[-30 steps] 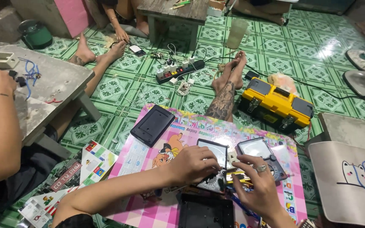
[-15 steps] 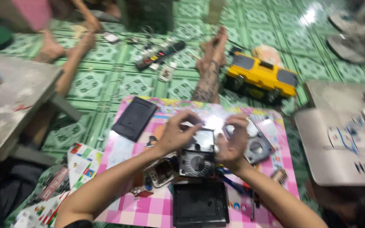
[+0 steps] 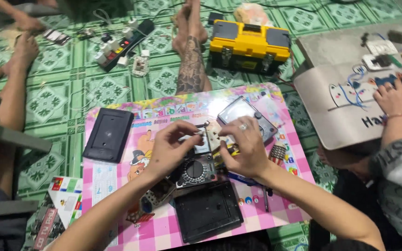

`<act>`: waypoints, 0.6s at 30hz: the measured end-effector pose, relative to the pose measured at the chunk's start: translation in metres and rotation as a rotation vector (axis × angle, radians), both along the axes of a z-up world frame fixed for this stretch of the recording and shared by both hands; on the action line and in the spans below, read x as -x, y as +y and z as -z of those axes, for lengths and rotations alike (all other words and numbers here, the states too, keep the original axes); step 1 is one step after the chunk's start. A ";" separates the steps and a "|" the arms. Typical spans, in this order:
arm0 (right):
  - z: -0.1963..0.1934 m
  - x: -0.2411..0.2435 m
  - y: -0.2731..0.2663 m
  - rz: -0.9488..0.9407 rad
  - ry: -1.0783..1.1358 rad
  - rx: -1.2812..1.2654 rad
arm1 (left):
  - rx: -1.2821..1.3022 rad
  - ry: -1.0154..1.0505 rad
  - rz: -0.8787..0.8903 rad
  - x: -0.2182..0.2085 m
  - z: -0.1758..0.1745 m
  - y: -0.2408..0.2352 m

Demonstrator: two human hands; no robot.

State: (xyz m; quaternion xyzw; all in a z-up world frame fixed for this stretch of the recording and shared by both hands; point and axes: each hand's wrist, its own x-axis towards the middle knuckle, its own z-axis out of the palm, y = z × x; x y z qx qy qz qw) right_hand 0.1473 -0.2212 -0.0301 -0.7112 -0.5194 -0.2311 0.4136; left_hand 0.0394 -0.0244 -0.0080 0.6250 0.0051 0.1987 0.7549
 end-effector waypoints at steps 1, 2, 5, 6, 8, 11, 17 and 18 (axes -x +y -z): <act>0.002 -0.002 0.001 -0.020 -0.003 0.000 | 0.000 -0.003 -0.020 -0.002 0.004 -0.001; 0.004 -0.003 0.002 -0.053 0.009 -0.058 | -0.016 0.005 -0.020 -0.003 0.006 -0.003; -0.002 -0.002 0.006 -0.087 0.036 -0.160 | -0.059 -0.001 -0.017 -0.007 0.005 -0.005; -0.006 -0.001 0.007 -0.085 0.050 -0.195 | -0.078 -0.013 -0.009 -0.006 0.004 -0.008; -0.002 0.000 0.006 -0.099 0.010 -0.188 | -0.109 -0.026 -0.024 -0.003 0.001 -0.008; -0.003 0.003 0.008 -0.103 -0.024 -0.185 | -0.183 -0.058 -0.040 0.001 -0.001 -0.007; -0.001 0.003 0.006 -0.100 0.025 -0.167 | -0.323 -0.121 -0.051 0.006 -0.009 -0.009; 0.000 0.003 0.004 -0.106 0.031 -0.161 | -0.349 -0.134 -0.038 0.006 -0.009 -0.009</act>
